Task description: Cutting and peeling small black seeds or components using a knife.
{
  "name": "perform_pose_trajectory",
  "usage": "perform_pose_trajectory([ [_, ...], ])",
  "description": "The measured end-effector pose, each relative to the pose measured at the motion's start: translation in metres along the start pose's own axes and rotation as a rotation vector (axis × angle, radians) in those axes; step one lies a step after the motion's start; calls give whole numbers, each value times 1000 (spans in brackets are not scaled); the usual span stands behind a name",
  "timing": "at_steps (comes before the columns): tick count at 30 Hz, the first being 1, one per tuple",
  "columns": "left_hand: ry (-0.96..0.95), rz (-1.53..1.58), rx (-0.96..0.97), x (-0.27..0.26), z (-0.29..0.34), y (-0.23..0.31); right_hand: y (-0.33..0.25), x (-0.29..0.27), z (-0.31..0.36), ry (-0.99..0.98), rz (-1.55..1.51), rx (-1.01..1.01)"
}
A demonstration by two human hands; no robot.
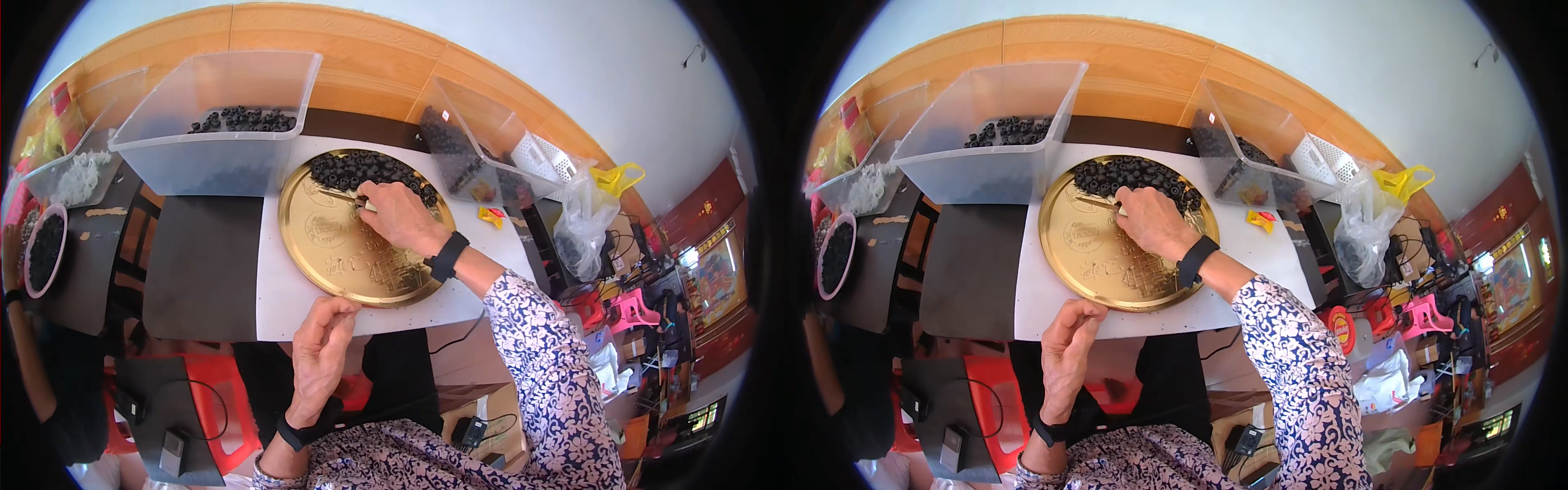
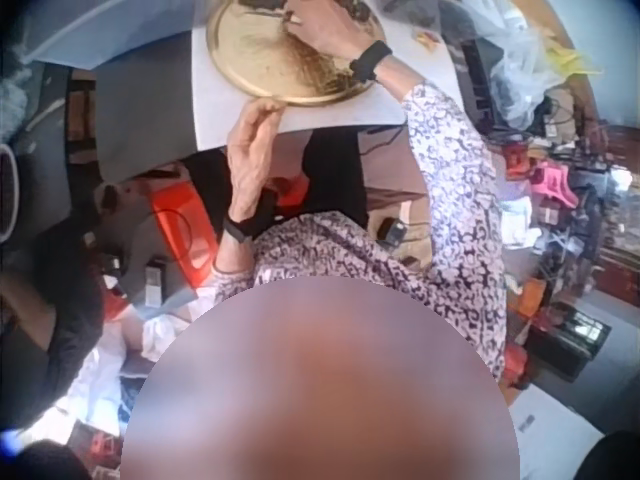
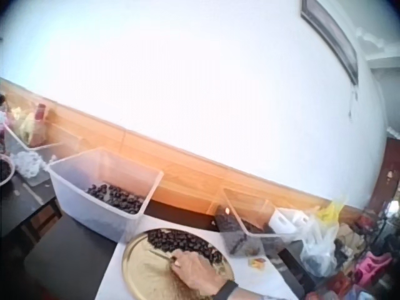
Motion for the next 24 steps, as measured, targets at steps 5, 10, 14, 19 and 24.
perform_pose_trajectory([
  [5,5,-49,-29,2,1,3,3,10,7,14,-60,-119],
  [10,31,-10,-109,4,10,6,-11,-11,43,-167,-314,28],
  [14,44,133,-172,7,25,-7,-18,-10,76,-326,-790,121],
  [19,89,161,-189,26,24,0,-32,-11,123,-336,-976,84],
  [24,63,128,-167,30,32,-4,-27,-4,157,-292,-1220,118],
])
Point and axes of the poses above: each hand's wrist, its own z-axis away from the middle knuckle, its own x-axis out of the palm, y = z × x, the point moved 6 cm from there along -z, towards the middle knuckle, and after that the axes turned 11 degrees about x, right-handed, at the moved point
